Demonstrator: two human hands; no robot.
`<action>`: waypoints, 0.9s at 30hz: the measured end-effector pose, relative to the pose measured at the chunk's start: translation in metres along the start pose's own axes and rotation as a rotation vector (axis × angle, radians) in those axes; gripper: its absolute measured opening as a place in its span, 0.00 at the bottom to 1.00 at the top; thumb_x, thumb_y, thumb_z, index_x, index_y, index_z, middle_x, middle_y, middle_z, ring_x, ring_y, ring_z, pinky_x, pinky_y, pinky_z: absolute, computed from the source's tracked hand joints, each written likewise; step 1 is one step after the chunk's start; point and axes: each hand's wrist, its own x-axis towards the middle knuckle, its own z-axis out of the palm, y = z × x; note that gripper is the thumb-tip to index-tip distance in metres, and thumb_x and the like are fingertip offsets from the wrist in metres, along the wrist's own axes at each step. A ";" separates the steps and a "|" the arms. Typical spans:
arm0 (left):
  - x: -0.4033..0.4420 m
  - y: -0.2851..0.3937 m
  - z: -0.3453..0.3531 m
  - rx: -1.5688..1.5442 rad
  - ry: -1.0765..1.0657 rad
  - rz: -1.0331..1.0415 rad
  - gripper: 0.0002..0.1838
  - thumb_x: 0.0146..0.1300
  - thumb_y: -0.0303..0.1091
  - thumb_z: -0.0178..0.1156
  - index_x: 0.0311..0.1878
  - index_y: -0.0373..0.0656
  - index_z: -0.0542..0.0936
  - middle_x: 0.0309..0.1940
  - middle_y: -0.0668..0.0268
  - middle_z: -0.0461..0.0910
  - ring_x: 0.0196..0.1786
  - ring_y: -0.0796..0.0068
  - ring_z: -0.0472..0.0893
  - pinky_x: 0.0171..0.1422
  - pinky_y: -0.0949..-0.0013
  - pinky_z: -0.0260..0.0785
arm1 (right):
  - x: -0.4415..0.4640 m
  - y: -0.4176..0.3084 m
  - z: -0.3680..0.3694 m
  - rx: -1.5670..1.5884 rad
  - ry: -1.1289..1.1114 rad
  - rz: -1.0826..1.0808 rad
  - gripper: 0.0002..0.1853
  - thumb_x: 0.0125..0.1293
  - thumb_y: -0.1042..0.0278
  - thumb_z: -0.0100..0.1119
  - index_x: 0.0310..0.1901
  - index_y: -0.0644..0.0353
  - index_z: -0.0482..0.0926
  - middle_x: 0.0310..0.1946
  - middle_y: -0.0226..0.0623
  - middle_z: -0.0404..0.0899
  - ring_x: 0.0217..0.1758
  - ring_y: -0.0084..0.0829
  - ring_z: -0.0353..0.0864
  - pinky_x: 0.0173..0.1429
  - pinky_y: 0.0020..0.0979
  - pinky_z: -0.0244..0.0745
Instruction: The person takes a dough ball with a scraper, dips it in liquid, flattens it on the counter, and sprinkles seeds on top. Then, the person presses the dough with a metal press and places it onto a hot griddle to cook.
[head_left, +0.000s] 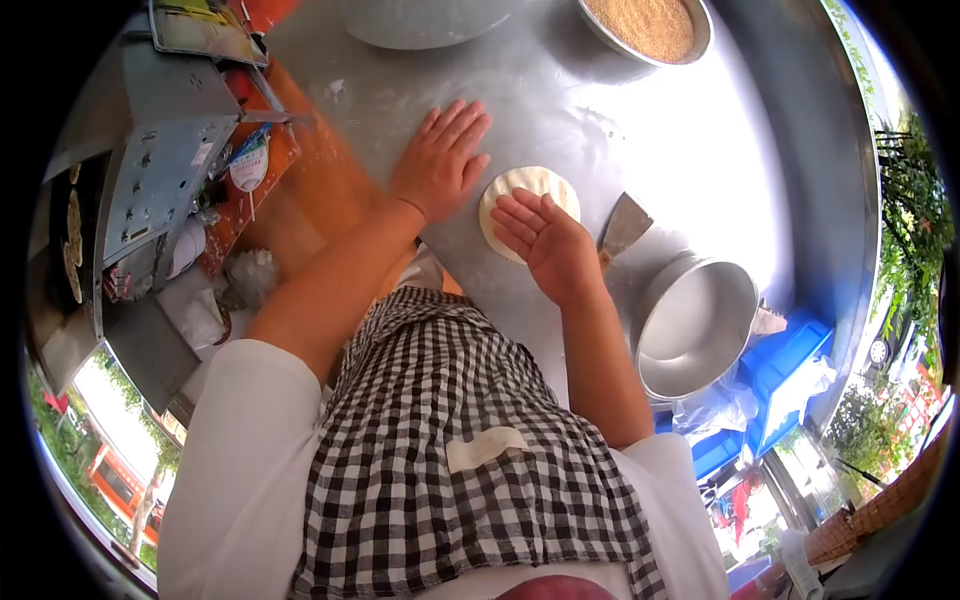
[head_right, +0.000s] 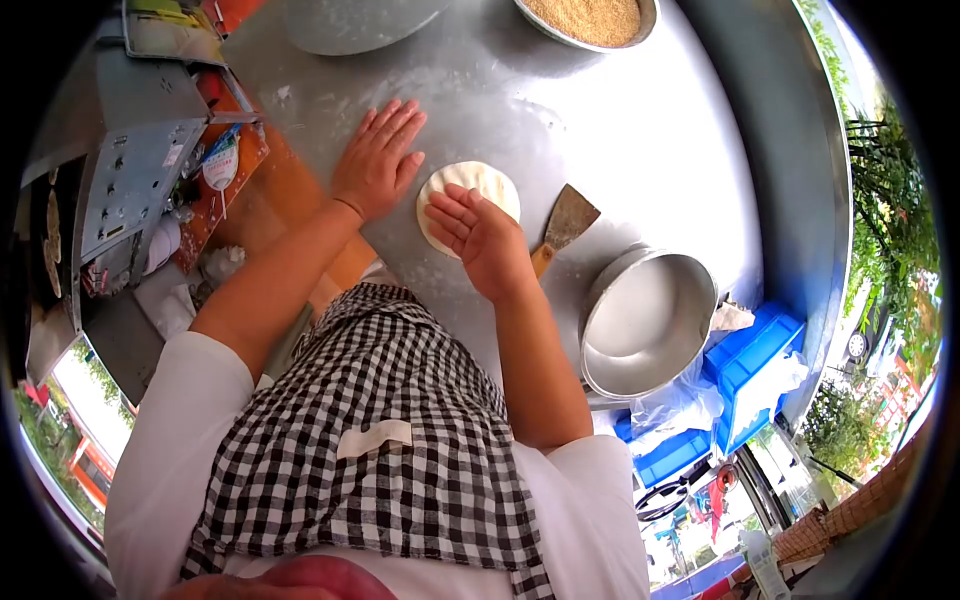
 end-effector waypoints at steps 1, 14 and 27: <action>0.002 -0.002 0.000 -0.003 0.000 0.002 0.29 0.77 0.43 0.54 0.77 0.45 0.70 0.80 0.59 0.66 0.83 0.55 0.63 0.87 0.48 0.49 | 0.000 -0.005 -0.002 -0.002 0.012 -0.030 0.27 0.83 0.56 0.48 0.68 0.75 0.69 0.63 0.57 0.79 0.66 0.51 0.81 0.74 0.47 0.75; 0.017 -0.001 -0.009 0.026 -0.096 -0.001 0.31 0.74 0.45 0.57 0.76 0.43 0.70 0.78 0.56 0.67 0.82 0.52 0.63 0.86 0.45 0.50 | 0.030 -0.168 0.036 -0.107 -0.107 -0.348 0.21 0.80 0.60 0.50 0.61 0.71 0.75 0.52 0.51 0.85 0.56 0.46 0.87 0.65 0.45 0.80; 0.017 0.001 -0.014 -0.038 -0.086 -0.014 0.31 0.74 0.44 0.56 0.77 0.42 0.69 0.78 0.55 0.68 0.82 0.51 0.63 0.87 0.45 0.48 | 0.157 -0.307 0.070 0.088 0.048 -0.557 0.27 0.84 0.58 0.45 0.72 0.74 0.63 0.68 0.55 0.71 0.70 0.48 0.75 0.75 0.49 0.75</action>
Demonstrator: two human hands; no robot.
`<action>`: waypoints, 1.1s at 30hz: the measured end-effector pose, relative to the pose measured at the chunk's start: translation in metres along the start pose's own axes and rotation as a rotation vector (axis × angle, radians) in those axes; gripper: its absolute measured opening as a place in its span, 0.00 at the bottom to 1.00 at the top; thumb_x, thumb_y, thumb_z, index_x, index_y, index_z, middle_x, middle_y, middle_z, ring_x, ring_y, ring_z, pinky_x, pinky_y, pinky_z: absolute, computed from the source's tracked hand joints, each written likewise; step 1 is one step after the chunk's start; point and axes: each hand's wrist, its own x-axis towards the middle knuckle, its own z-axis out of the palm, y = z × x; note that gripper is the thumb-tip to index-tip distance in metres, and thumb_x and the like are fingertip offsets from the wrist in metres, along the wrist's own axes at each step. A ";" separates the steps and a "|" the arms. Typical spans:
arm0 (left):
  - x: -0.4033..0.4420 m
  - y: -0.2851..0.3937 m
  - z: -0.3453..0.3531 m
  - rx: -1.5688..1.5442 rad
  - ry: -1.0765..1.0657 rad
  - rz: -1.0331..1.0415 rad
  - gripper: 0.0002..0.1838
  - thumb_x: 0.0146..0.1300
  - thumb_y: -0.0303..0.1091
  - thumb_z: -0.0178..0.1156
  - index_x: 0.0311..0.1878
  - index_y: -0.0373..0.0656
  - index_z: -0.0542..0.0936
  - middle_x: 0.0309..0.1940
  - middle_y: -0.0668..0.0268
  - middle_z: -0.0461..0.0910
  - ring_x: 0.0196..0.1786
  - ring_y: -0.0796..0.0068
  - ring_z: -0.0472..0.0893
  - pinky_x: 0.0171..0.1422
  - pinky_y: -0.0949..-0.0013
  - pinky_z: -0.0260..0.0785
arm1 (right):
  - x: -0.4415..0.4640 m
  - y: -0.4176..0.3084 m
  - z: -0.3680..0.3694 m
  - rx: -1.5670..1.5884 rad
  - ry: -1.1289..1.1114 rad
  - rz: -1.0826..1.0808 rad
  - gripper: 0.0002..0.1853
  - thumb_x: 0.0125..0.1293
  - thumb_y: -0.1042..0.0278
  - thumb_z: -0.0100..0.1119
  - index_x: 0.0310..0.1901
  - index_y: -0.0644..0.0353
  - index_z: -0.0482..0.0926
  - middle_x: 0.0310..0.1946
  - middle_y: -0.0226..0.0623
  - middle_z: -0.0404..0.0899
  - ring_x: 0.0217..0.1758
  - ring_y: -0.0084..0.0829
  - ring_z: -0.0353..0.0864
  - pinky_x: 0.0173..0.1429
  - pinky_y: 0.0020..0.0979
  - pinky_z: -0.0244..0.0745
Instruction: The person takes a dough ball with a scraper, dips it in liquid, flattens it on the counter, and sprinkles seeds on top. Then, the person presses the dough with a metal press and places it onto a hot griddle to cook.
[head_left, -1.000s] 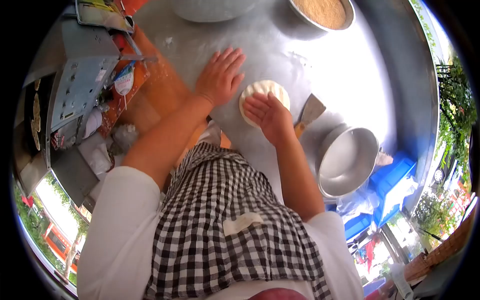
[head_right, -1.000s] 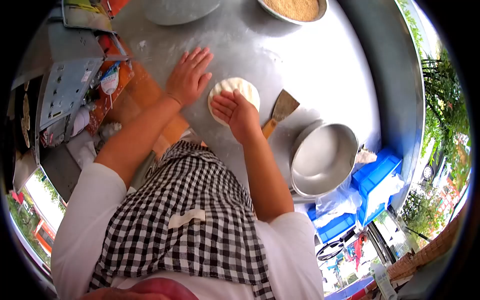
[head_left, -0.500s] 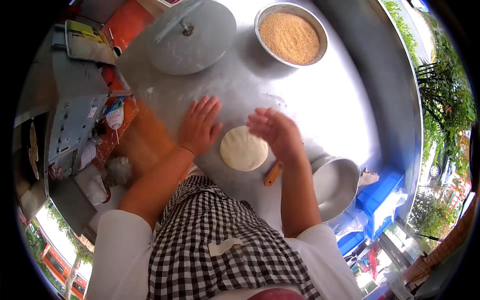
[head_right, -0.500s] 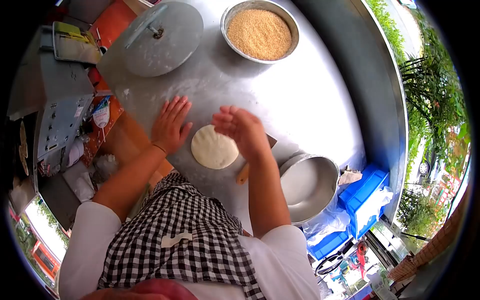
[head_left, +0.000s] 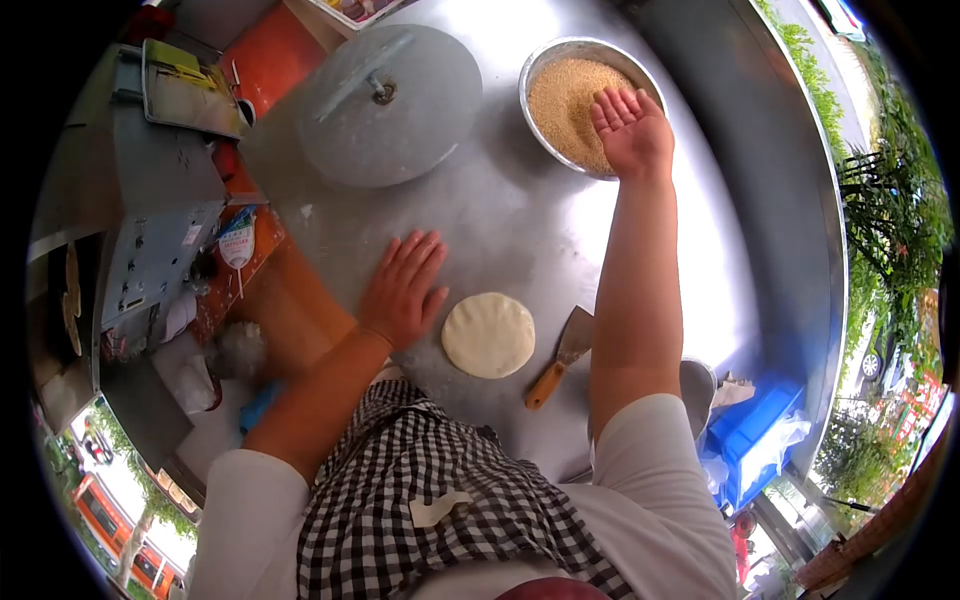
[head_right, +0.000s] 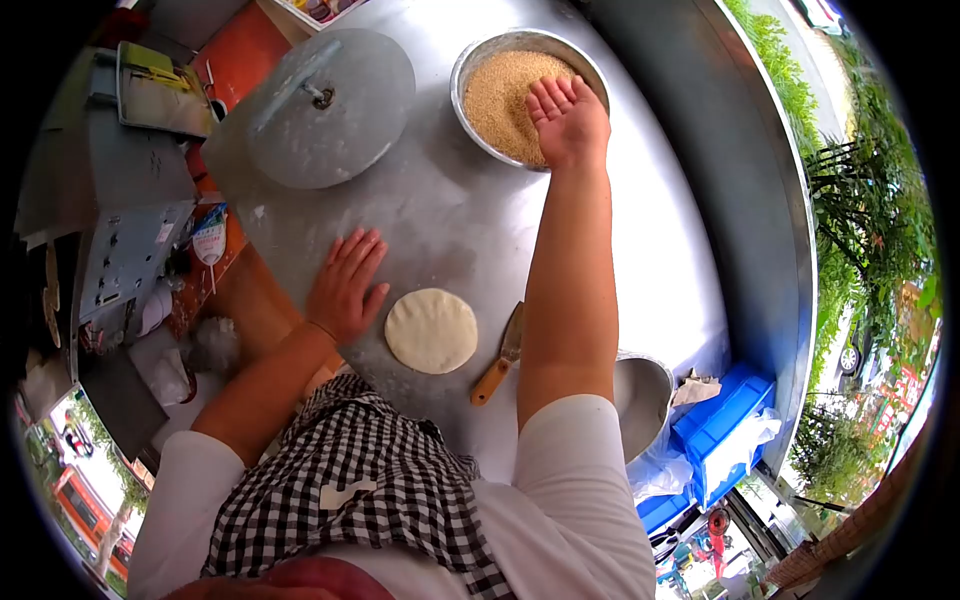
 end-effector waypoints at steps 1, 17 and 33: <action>0.002 -0.001 -0.001 -0.004 0.009 0.004 0.31 0.74 0.44 0.56 0.77 0.42 0.69 0.78 0.55 0.68 0.82 0.52 0.63 0.87 0.46 0.48 | -0.019 -0.003 0.003 0.022 -0.057 -0.022 0.25 0.84 0.58 0.46 0.69 0.73 0.66 0.65 0.54 0.74 0.67 0.48 0.78 0.73 0.49 0.76; -0.001 -0.004 0.015 0.055 0.084 0.029 0.30 0.75 0.44 0.57 0.77 0.46 0.70 0.79 0.59 0.67 0.82 0.54 0.63 0.86 0.46 0.51 | -0.270 0.153 -0.095 -0.306 -0.205 0.639 0.27 0.81 0.57 0.52 0.65 0.77 0.75 0.57 0.57 0.83 0.61 0.50 0.85 0.68 0.45 0.80; -0.002 -0.006 0.019 0.055 0.140 0.027 0.28 0.75 0.44 0.59 0.75 0.47 0.72 0.78 0.62 0.68 0.81 0.56 0.65 0.85 0.48 0.54 | -0.278 0.179 -0.101 0.053 -0.144 0.584 0.29 0.86 0.52 0.39 0.70 0.73 0.69 0.67 0.56 0.77 0.72 0.50 0.77 0.78 0.47 0.70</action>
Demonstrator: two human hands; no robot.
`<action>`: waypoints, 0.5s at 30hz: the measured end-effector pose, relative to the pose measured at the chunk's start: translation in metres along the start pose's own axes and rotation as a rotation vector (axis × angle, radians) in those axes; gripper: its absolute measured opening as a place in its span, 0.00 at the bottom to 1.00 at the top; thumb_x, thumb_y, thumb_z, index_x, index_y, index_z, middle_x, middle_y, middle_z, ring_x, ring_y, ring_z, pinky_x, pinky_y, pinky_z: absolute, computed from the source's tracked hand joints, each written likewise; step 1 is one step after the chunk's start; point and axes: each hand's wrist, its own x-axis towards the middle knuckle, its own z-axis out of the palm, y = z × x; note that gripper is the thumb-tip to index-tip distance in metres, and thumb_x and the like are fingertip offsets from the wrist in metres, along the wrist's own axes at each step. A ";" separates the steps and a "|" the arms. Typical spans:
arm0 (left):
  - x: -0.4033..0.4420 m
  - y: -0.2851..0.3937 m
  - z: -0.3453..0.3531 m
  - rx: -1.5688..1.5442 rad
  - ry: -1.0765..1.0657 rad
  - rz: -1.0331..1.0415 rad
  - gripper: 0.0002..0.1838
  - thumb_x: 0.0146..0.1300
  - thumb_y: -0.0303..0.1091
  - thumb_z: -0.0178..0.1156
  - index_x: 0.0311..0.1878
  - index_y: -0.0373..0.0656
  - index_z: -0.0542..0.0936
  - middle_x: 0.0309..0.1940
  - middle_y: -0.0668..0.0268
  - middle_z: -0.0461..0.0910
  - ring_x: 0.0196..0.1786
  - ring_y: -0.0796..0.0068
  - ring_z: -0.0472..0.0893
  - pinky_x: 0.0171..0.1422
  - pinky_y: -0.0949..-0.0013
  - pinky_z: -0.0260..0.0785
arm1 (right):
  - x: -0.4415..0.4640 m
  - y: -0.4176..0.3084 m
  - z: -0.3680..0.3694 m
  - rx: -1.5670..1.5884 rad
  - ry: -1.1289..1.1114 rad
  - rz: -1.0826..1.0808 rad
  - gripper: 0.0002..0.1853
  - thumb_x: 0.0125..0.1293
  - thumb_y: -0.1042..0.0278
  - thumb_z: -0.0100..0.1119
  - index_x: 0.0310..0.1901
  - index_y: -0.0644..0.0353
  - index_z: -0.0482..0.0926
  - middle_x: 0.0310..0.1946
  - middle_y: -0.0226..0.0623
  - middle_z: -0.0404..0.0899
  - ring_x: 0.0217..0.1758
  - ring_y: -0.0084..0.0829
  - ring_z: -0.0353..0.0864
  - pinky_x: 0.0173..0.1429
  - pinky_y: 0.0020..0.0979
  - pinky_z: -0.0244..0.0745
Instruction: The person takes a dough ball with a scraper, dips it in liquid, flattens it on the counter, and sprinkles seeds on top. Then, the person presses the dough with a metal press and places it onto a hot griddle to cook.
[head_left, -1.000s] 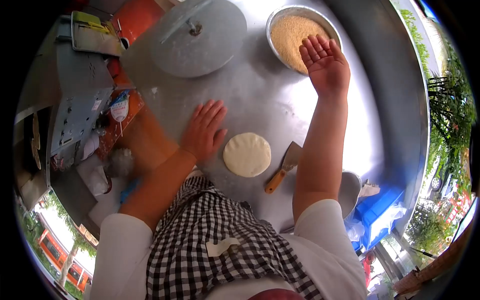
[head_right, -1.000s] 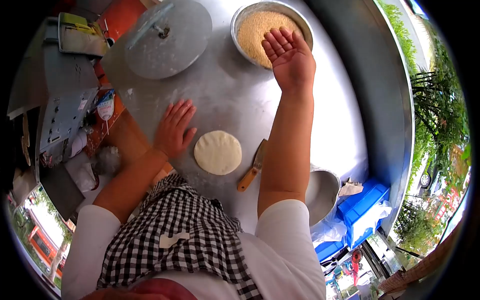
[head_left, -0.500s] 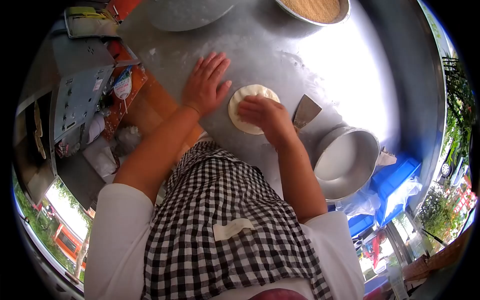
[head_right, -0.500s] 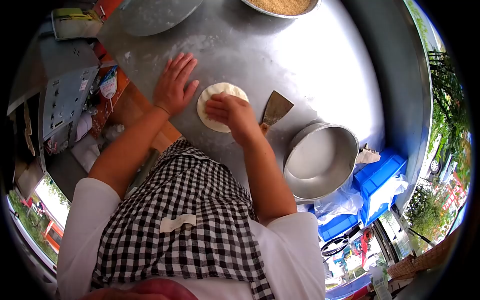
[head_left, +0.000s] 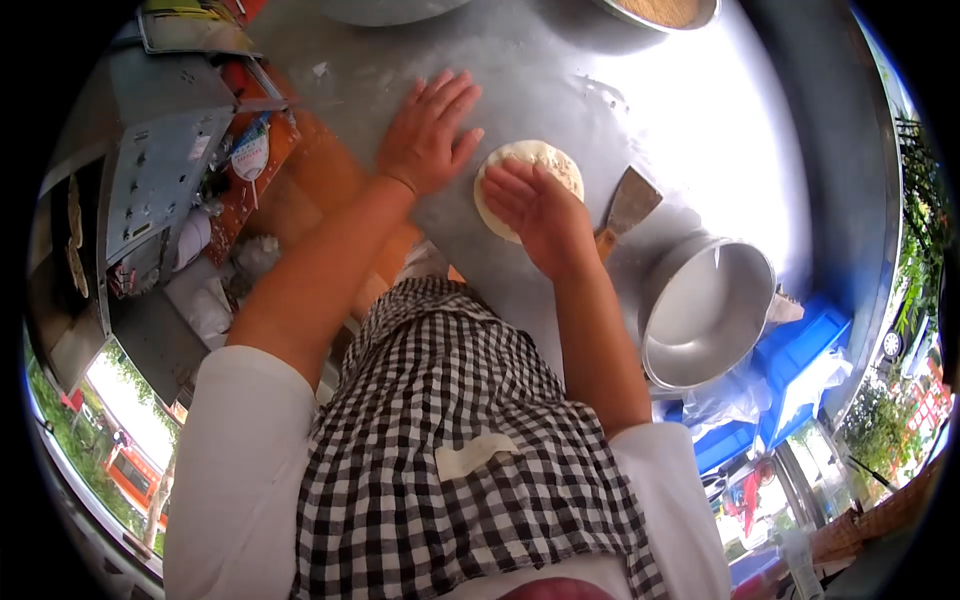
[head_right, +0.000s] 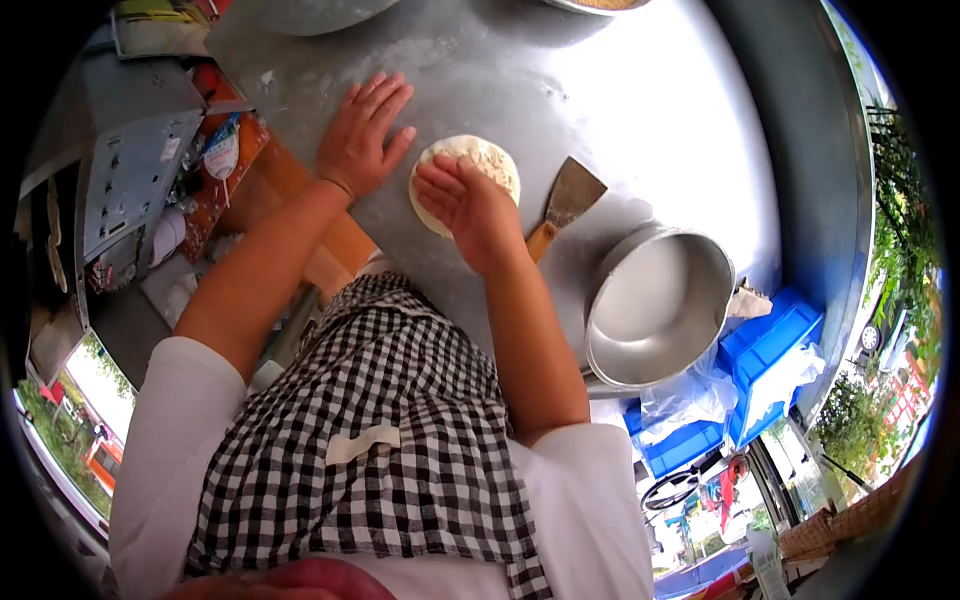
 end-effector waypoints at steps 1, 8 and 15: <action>0.003 -0.002 0.000 0.011 0.004 0.006 0.28 0.75 0.44 0.59 0.75 0.48 0.73 0.78 0.62 0.69 0.81 0.56 0.65 0.85 0.48 0.54 | -0.011 -0.002 0.007 -0.065 0.016 0.039 0.28 0.86 0.54 0.40 0.70 0.73 0.69 0.66 0.56 0.78 0.72 0.49 0.77 0.78 0.48 0.70; -0.004 -0.003 0.001 -0.002 0.024 0.042 0.27 0.75 0.44 0.59 0.74 0.46 0.74 0.75 0.60 0.72 0.80 0.55 0.67 0.85 0.47 0.54 | -0.030 0.007 -0.001 -0.136 0.044 -0.026 0.26 0.84 0.56 0.42 0.69 0.71 0.71 0.63 0.53 0.81 0.67 0.48 0.81 0.73 0.47 0.75; 0.018 0.080 0.008 -0.175 -0.059 0.303 0.27 0.77 0.42 0.56 0.74 0.44 0.72 0.75 0.58 0.72 0.79 0.56 0.68 0.86 0.47 0.53 | -0.093 -0.023 -0.024 -0.061 0.065 -0.238 0.23 0.83 0.55 0.48 0.61 0.71 0.77 0.52 0.49 0.87 0.57 0.42 0.87 0.65 0.42 0.81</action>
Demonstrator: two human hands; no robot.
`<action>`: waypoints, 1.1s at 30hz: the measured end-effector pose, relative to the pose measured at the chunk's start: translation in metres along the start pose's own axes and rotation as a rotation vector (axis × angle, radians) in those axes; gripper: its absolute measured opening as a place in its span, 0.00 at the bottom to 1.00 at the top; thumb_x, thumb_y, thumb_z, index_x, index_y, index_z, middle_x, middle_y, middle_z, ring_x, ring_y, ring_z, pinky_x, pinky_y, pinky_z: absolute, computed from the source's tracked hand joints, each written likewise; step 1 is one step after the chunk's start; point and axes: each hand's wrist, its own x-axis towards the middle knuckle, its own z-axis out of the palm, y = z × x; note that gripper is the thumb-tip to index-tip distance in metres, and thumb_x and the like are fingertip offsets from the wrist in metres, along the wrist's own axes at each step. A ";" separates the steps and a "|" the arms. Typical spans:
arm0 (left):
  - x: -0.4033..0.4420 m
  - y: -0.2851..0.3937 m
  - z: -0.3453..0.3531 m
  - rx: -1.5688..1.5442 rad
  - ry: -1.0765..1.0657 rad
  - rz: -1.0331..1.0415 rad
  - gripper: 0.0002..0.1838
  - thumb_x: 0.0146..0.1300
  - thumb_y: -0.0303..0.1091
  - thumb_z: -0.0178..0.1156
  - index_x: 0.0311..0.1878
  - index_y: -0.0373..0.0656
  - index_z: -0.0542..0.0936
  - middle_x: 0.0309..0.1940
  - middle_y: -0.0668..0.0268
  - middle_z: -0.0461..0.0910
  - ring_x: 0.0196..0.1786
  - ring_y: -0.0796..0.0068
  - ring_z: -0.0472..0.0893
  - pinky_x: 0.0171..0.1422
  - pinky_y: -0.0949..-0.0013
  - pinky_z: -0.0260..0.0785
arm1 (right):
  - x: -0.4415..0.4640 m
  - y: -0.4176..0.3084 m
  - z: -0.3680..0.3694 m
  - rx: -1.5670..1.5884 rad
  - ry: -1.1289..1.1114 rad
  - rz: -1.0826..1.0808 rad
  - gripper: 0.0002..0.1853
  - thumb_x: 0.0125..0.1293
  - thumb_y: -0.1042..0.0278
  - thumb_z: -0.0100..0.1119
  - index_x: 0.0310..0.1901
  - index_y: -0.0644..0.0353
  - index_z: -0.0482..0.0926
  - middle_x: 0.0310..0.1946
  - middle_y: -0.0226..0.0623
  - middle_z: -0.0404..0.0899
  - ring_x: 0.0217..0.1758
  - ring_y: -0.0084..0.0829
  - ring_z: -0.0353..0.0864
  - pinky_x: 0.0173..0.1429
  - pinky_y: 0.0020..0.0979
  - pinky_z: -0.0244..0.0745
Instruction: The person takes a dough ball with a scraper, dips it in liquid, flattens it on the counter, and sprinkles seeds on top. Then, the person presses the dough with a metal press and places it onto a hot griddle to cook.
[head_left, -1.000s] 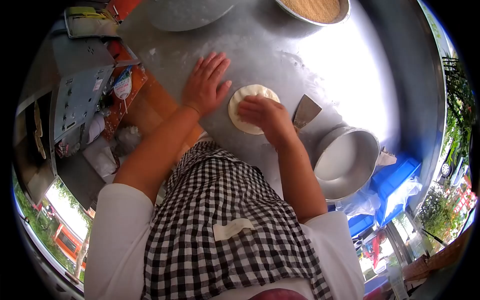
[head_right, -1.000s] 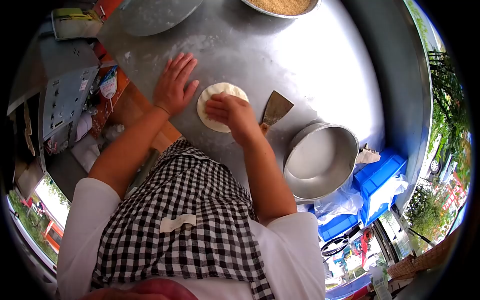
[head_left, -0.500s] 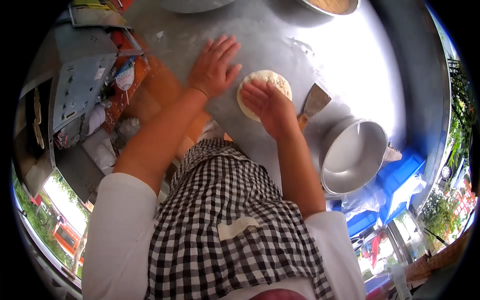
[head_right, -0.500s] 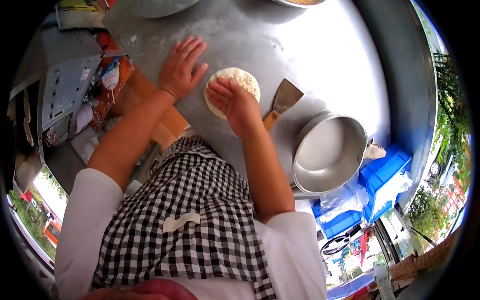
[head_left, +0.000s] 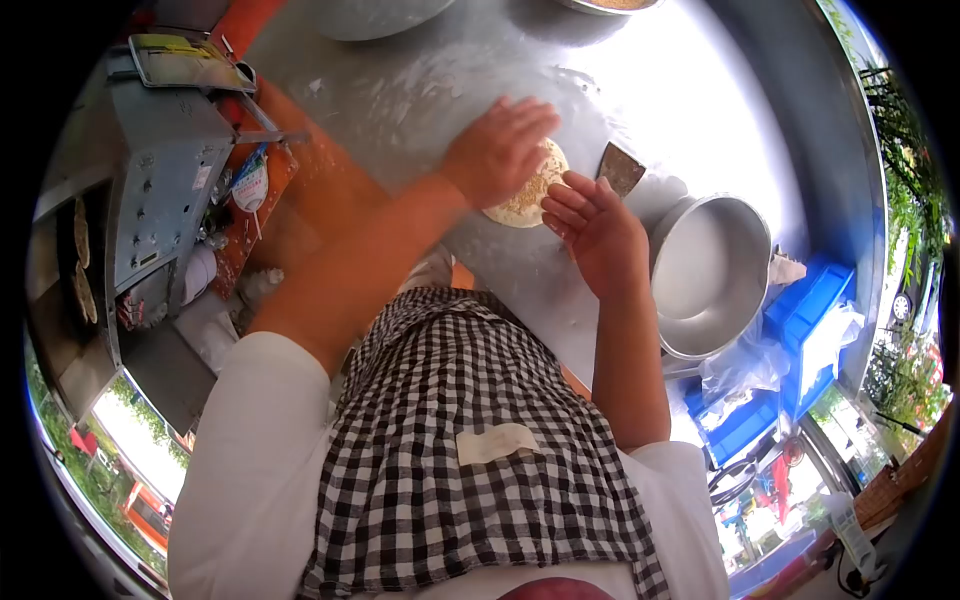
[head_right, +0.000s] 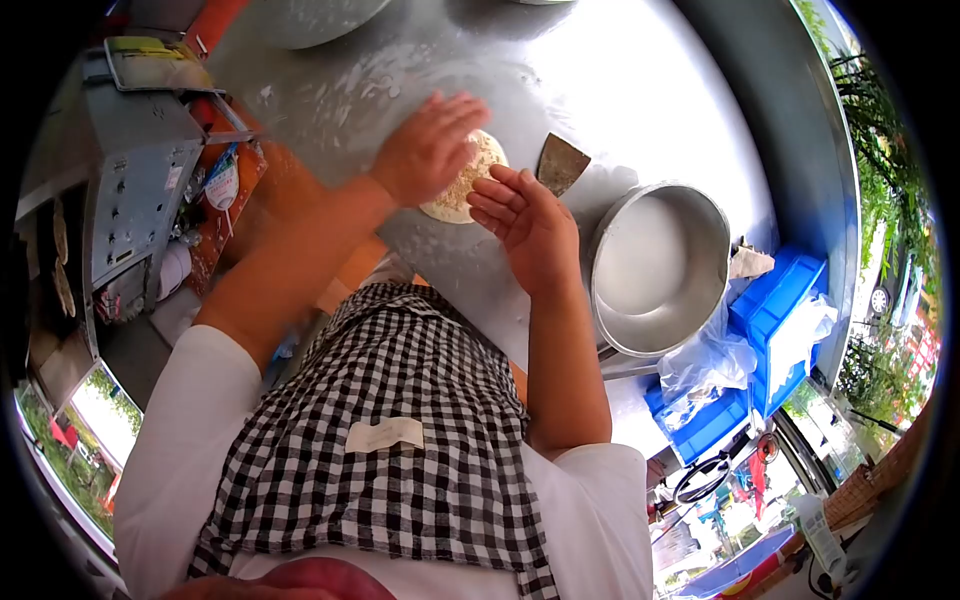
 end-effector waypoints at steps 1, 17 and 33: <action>0.007 0.016 0.009 0.013 -0.063 0.060 0.27 0.77 0.42 0.54 0.75 0.43 0.72 0.75 0.59 0.72 0.80 0.57 0.67 0.86 0.47 0.53 | -0.006 -0.002 -0.004 0.005 0.040 -0.014 0.23 0.83 0.56 0.48 0.61 0.70 0.77 0.51 0.48 0.87 0.56 0.42 0.87 0.64 0.41 0.81; -0.018 0.034 0.027 0.384 -0.454 0.163 0.37 0.76 0.65 0.46 0.85 0.67 0.58 0.87 0.70 0.51 0.88 0.54 0.48 0.87 0.34 0.32 | -0.068 0.011 -0.058 0.016 0.113 -0.091 0.18 0.81 0.60 0.52 0.58 0.68 0.79 0.42 0.39 0.86 0.45 0.32 0.87 0.53 0.34 0.82; -0.060 0.068 0.004 0.252 -0.632 0.229 0.41 0.74 0.63 0.52 0.85 0.64 0.57 0.88 0.71 0.49 0.88 0.57 0.47 0.88 0.35 0.30 | -0.074 0.036 -0.052 -0.028 0.209 -0.143 0.19 0.80 0.61 0.54 0.59 0.69 0.79 0.41 0.38 0.86 0.43 0.30 0.86 0.52 0.32 0.82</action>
